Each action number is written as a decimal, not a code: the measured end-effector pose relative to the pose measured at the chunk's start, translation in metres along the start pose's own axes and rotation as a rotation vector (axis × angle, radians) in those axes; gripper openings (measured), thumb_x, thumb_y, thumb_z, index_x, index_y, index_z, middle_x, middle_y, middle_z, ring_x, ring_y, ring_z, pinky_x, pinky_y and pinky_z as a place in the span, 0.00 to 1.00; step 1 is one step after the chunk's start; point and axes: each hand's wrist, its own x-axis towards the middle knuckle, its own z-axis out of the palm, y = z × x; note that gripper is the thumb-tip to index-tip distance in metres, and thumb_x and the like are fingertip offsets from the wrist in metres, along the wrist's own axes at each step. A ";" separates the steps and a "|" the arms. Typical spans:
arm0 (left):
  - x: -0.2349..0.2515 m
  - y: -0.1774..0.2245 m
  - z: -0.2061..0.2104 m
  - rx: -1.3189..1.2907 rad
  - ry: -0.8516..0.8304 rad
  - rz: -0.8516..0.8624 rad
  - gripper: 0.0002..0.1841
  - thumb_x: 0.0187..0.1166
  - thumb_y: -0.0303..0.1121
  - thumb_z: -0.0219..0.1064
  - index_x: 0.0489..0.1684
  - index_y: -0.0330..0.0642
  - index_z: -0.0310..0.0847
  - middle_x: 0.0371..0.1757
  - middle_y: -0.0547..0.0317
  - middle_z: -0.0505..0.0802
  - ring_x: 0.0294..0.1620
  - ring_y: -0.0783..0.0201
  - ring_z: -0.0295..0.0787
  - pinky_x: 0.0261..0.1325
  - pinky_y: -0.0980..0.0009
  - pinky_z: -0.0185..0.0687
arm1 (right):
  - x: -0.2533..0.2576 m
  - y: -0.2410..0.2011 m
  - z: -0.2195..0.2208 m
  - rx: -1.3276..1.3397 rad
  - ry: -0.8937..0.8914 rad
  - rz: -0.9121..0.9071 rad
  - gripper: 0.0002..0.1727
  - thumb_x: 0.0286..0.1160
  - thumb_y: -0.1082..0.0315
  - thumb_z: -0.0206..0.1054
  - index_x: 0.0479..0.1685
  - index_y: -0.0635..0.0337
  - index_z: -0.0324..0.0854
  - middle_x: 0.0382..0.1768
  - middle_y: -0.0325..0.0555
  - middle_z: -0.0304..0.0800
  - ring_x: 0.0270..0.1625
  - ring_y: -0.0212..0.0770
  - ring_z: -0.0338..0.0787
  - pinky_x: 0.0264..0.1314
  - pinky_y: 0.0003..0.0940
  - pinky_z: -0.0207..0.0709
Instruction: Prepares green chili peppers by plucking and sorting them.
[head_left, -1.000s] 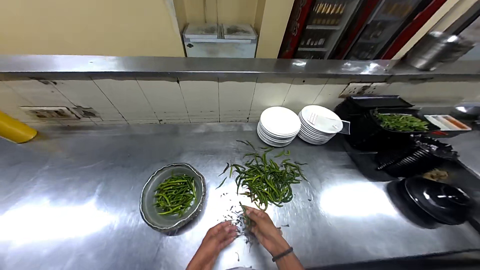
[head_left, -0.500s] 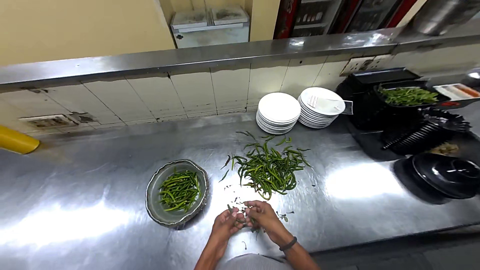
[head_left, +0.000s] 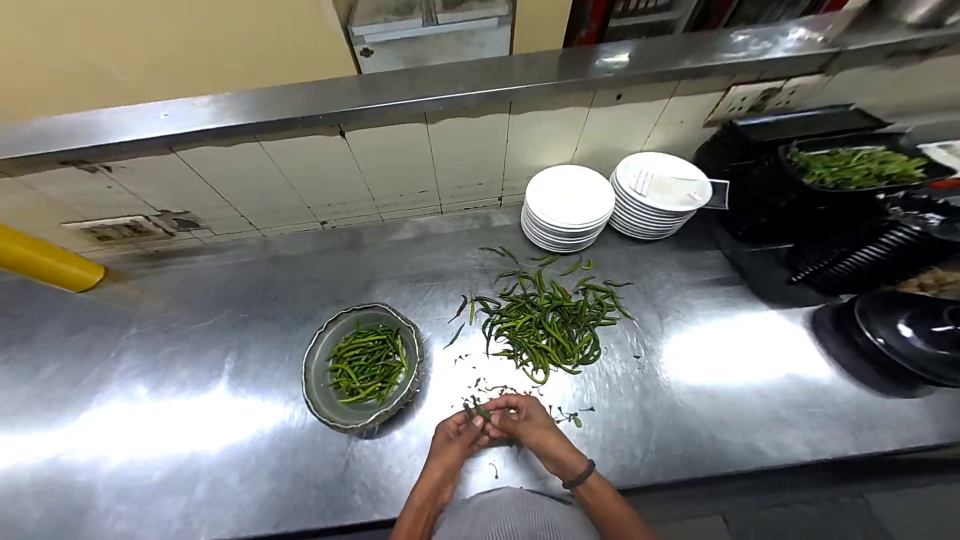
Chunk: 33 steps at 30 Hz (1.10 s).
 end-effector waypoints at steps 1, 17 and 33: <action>0.001 0.000 0.001 0.021 0.009 0.018 0.13 0.85 0.26 0.64 0.62 0.27 0.82 0.49 0.43 0.94 0.47 0.56 0.94 0.56 0.63 0.91 | 0.001 0.002 0.001 -0.106 0.034 -0.015 0.13 0.72 0.73 0.73 0.54 0.64 0.88 0.45 0.49 0.94 0.40 0.42 0.95 0.49 0.38 0.92; 0.000 0.009 0.004 -0.077 0.117 0.034 0.11 0.87 0.24 0.60 0.60 0.27 0.81 0.49 0.41 0.94 0.44 0.55 0.95 0.52 0.62 0.92 | 0.001 0.007 -0.004 -0.169 0.044 -0.046 0.07 0.74 0.68 0.73 0.42 0.64 0.87 0.31 0.45 0.93 0.30 0.38 0.93 0.40 0.35 0.91; 0.005 0.007 -0.008 -0.578 0.178 -0.121 0.15 0.93 0.31 0.49 0.67 0.30 0.71 0.59 0.38 0.91 0.56 0.47 0.93 0.64 0.54 0.87 | -0.002 -0.004 0.012 -0.614 0.126 -0.219 0.11 0.76 0.61 0.70 0.48 0.58 0.89 0.41 0.44 0.93 0.41 0.38 0.92 0.51 0.38 0.86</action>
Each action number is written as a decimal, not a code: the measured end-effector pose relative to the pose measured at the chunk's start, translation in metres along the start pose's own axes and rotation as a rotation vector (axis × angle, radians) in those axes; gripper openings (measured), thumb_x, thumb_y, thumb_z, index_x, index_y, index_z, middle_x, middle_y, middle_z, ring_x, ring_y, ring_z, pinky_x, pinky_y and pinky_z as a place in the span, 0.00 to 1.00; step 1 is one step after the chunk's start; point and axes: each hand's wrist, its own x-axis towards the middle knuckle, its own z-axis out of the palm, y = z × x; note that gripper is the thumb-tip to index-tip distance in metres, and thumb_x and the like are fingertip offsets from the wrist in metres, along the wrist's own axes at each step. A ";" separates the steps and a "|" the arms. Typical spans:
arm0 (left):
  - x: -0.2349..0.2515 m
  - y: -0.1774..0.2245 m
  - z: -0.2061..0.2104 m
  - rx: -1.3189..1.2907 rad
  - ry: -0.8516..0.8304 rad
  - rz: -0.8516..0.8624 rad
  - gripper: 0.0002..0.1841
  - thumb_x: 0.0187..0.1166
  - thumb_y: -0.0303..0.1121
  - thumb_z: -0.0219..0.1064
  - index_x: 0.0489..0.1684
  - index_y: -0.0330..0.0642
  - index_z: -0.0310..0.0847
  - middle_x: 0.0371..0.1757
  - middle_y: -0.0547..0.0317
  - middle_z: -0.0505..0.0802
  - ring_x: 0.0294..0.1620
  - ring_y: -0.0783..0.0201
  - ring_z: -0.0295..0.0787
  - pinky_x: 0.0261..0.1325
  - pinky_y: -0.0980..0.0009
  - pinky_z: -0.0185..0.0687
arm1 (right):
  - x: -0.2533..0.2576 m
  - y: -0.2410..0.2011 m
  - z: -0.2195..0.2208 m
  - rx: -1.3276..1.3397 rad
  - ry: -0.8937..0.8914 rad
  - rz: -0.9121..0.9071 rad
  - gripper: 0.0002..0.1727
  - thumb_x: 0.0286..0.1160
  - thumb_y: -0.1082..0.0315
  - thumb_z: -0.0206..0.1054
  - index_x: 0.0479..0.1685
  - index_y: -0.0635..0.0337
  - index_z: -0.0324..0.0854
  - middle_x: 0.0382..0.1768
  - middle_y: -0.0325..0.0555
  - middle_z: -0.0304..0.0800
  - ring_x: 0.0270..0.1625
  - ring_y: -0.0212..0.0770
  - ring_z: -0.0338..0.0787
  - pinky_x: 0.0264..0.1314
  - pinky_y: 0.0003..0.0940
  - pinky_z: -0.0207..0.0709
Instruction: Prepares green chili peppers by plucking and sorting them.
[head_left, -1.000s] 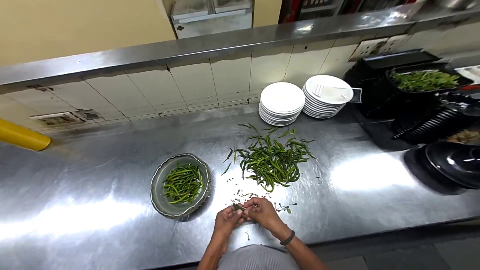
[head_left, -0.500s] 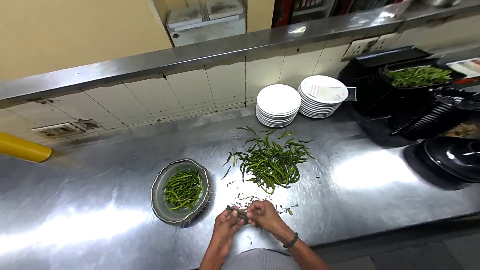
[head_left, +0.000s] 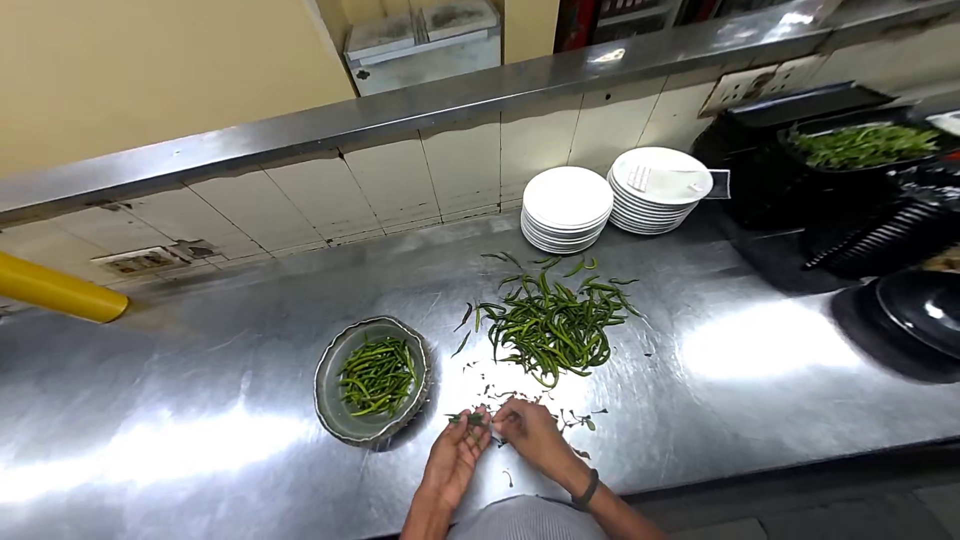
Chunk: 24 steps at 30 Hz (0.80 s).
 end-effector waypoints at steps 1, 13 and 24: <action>-0.001 -0.001 0.004 0.016 -0.012 -0.003 0.14 0.93 0.31 0.49 0.66 0.31 0.72 0.55 0.40 0.92 0.52 0.51 0.94 0.60 0.57 0.89 | -0.001 -0.003 0.005 0.035 -0.029 -0.003 0.13 0.75 0.60 0.71 0.49 0.59 0.88 0.40 0.43 0.93 0.41 0.38 0.92 0.51 0.38 0.85; 0.005 0.015 0.008 0.031 0.041 0.131 0.16 0.94 0.33 0.48 0.68 0.32 0.70 0.59 0.41 0.91 0.58 0.48 0.91 0.63 0.52 0.87 | 0.006 0.020 0.003 0.087 -0.156 0.122 0.23 0.71 0.66 0.67 0.68 0.52 0.84 0.35 0.43 0.89 0.34 0.40 0.86 0.45 0.43 0.82; -0.001 -0.003 0.002 0.433 -0.019 0.017 0.08 0.81 0.20 0.62 0.52 0.34 0.72 0.42 0.47 0.90 0.44 0.55 0.91 0.53 0.59 0.90 | 0.001 0.014 -0.006 0.587 0.003 0.247 0.12 0.80 0.69 0.68 0.56 0.65 0.86 0.37 0.48 0.94 0.34 0.40 0.94 0.40 0.36 0.91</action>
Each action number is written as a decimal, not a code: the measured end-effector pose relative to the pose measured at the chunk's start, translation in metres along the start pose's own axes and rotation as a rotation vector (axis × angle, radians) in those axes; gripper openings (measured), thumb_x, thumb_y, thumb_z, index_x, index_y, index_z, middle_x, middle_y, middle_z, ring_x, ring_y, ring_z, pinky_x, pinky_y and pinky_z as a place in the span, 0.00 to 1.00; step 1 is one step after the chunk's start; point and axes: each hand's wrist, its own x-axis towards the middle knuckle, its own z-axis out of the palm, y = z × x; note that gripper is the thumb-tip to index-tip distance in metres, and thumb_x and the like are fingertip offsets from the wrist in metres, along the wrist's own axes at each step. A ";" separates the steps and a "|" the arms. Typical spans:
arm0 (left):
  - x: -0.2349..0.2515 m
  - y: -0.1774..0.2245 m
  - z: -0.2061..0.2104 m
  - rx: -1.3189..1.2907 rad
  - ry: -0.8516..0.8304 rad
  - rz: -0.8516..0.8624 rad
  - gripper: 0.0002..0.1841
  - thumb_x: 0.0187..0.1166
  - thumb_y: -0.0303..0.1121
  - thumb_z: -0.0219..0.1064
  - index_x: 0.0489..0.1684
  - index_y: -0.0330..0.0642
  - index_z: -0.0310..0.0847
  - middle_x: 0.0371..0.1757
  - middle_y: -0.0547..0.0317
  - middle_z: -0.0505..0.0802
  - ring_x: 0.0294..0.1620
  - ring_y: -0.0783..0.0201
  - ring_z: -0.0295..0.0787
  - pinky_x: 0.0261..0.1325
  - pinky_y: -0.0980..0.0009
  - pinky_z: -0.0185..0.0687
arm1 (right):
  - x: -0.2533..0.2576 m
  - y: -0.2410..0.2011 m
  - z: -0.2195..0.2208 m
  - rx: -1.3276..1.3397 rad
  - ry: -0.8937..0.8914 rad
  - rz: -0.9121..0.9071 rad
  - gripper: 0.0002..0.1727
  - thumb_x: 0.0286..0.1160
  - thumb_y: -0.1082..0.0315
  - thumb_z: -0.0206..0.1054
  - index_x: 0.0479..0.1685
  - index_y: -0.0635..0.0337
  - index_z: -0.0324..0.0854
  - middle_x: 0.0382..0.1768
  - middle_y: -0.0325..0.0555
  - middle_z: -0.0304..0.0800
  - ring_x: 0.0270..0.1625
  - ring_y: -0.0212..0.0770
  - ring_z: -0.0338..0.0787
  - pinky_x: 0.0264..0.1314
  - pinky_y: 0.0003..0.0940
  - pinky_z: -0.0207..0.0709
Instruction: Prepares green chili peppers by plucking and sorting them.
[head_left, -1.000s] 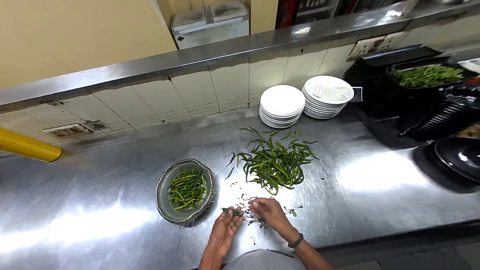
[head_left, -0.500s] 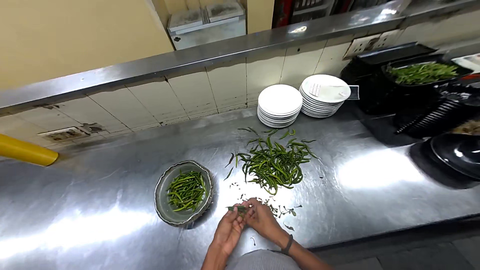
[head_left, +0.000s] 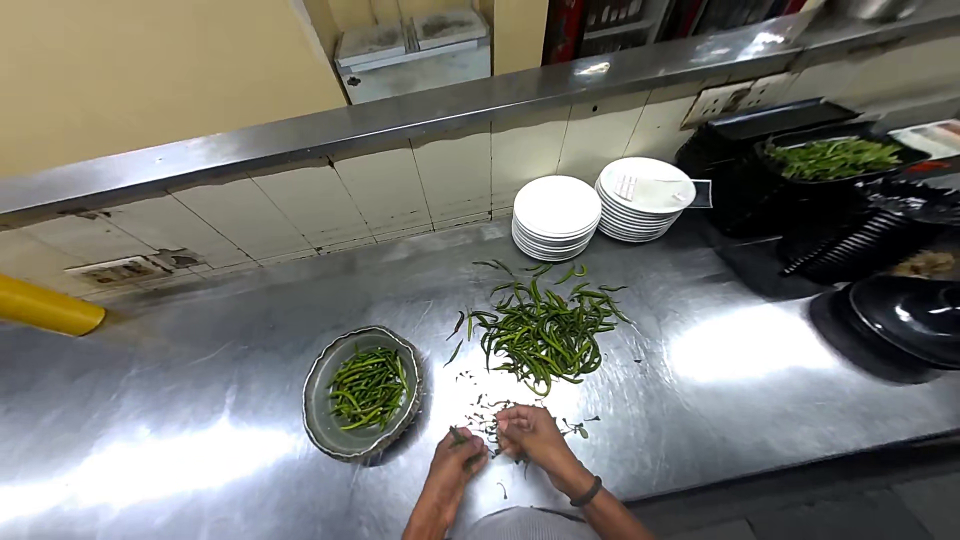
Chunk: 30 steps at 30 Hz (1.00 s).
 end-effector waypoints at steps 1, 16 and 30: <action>0.000 -0.005 0.002 0.032 -0.025 0.011 0.09 0.80 0.18 0.64 0.52 0.34 0.73 0.42 0.48 0.91 0.43 0.57 0.91 0.51 0.61 0.90 | -0.003 -0.004 0.001 0.095 -0.009 0.023 0.12 0.80 0.72 0.69 0.56 0.69 0.84 0.39 0.52 0.94 0.36 0.44 0.96 0.43 0.39 0.93; 0.007 -0.012 0.008 0.160 0.004 0.258 0.17 0.73 0.21 0.74 0.59 0.28 0.81 0.40 0.50 0.92 0.34 0.64 0.87 0.40 0.70 0.86 | 0.000 0.012 0.003 -0.024 -0.107 0.044 0.09 0.70 0.67 0.77 0.43 0.62 0.90 0.32 0.42 0.92 0.30 0.34 0.89 0.37 0.31 0.85; 0.017 -0.004 -0.008 -0.113 0.034 0.046 0.12 0.86 0.26 0.61 0.62 0.34 0.78 0.38 0.53 0.89 0.30 0.65 0.85 0.35 0.72 0.85 | -0.002 -0.005 0.005 0.075 -0.421 -0.239 0.09 0.78 0.64 0.72 0.41 0.62 0.88 0.33 0.41 0.93 0.33 0.35 0.92 0.42 0.34 0.88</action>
